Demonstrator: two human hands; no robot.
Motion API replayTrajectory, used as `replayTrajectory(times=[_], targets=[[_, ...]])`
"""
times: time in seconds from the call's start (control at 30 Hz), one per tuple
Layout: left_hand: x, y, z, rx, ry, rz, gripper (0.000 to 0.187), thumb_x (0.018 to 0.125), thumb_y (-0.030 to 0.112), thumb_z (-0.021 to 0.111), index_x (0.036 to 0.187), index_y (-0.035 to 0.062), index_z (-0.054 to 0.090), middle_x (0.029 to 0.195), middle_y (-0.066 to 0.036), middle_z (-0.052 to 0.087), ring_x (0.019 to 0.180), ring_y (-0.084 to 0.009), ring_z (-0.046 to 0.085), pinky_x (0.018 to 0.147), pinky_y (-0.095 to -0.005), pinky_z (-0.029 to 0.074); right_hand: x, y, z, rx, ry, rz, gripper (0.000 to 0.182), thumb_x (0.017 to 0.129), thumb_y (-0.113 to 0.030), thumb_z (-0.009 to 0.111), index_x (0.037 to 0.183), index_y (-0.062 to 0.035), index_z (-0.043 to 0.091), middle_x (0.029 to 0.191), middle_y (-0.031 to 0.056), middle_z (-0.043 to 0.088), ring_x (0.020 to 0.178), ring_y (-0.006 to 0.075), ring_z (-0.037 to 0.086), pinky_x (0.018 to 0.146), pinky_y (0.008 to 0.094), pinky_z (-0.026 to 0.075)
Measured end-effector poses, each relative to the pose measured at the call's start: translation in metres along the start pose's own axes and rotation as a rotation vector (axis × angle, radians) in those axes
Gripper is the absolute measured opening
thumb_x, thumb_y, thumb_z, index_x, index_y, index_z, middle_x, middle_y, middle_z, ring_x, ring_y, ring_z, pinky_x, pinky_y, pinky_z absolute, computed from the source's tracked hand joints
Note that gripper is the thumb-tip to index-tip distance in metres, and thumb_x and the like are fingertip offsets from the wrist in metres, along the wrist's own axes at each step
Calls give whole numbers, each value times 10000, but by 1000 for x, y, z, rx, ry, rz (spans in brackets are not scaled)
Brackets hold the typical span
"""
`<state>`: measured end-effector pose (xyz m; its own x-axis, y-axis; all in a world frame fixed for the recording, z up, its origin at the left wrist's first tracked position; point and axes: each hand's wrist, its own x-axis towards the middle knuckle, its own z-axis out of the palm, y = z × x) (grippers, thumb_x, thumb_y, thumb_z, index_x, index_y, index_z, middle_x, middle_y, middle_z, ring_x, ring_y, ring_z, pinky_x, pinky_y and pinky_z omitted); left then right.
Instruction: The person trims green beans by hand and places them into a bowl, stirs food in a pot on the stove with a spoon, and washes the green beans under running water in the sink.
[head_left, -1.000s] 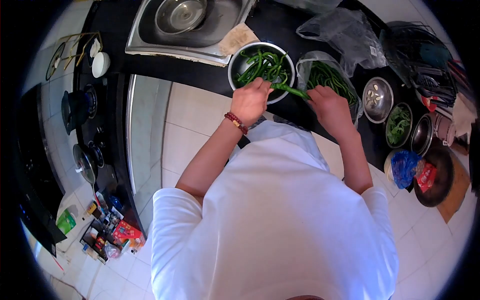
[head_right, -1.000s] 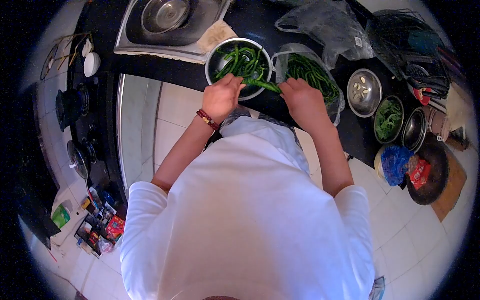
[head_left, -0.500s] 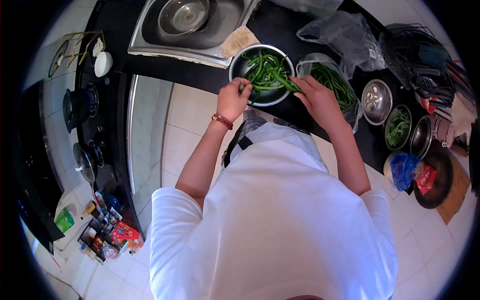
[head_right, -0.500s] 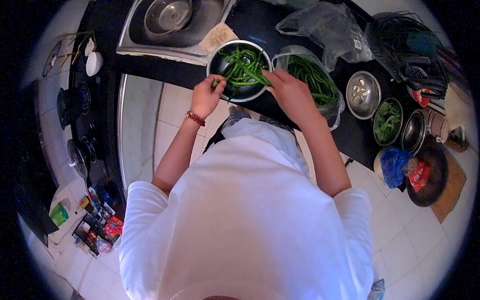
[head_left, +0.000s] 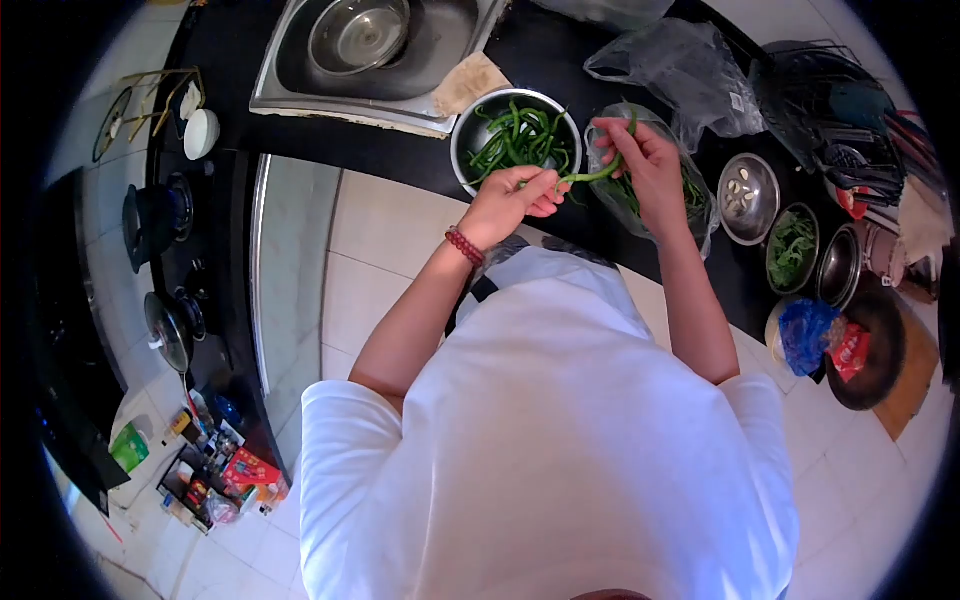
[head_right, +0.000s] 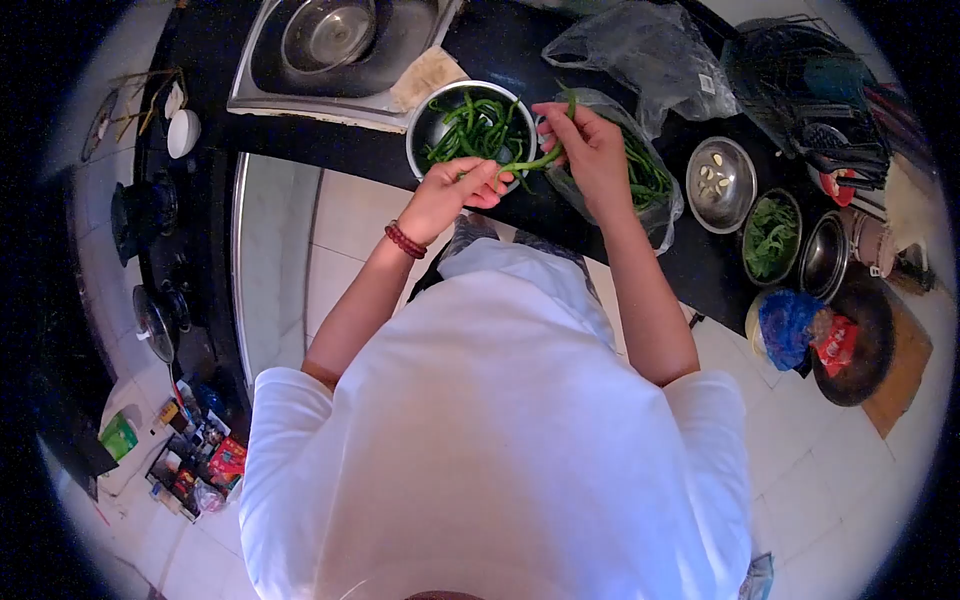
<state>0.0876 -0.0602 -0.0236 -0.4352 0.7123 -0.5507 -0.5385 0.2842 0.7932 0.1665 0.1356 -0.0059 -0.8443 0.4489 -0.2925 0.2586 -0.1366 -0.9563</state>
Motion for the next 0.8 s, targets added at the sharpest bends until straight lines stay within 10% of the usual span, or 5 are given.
replayTrajectory(times=[0.4, 0.6, 0.8], targets=[[-14, -9, -3, 29, -82, -108, 256, 950, 291, 553, 915, 62, 661, 806, 33, 624, 657, -32, 526, 638, -181, 458, -14, -5, 14, 80, -96, 168, 233, 954, -209, 528, 1007, -30, 669, 840, 23, 654, 708, 72, 598, 591, 208, 469], [-15, -48, -6, -68, 125, -124, 215, 927, 242, 587, 875, 45, 656, 742, 19, 605, 613, -47, 506, 590, -195, 440, -62, 11, 38, -448, -121, -455, 164, 852, -32, 563, 1002, -18, 628, 932, 112, 638, 843, 251, 622, 721, 321, 503], [-16, -58, -20, -301, 440, -130, 177, 904, 183, 579, 871, 28, 657, 710, 10, 577, 590, -77, 518, 573, -217, 459, -64, -8, 66, -570, -299, -615, 280, 772, 18, 589, 1048, -32, 603, 928, 130, 615, 839, 272, 610, 733, 353, 502]])
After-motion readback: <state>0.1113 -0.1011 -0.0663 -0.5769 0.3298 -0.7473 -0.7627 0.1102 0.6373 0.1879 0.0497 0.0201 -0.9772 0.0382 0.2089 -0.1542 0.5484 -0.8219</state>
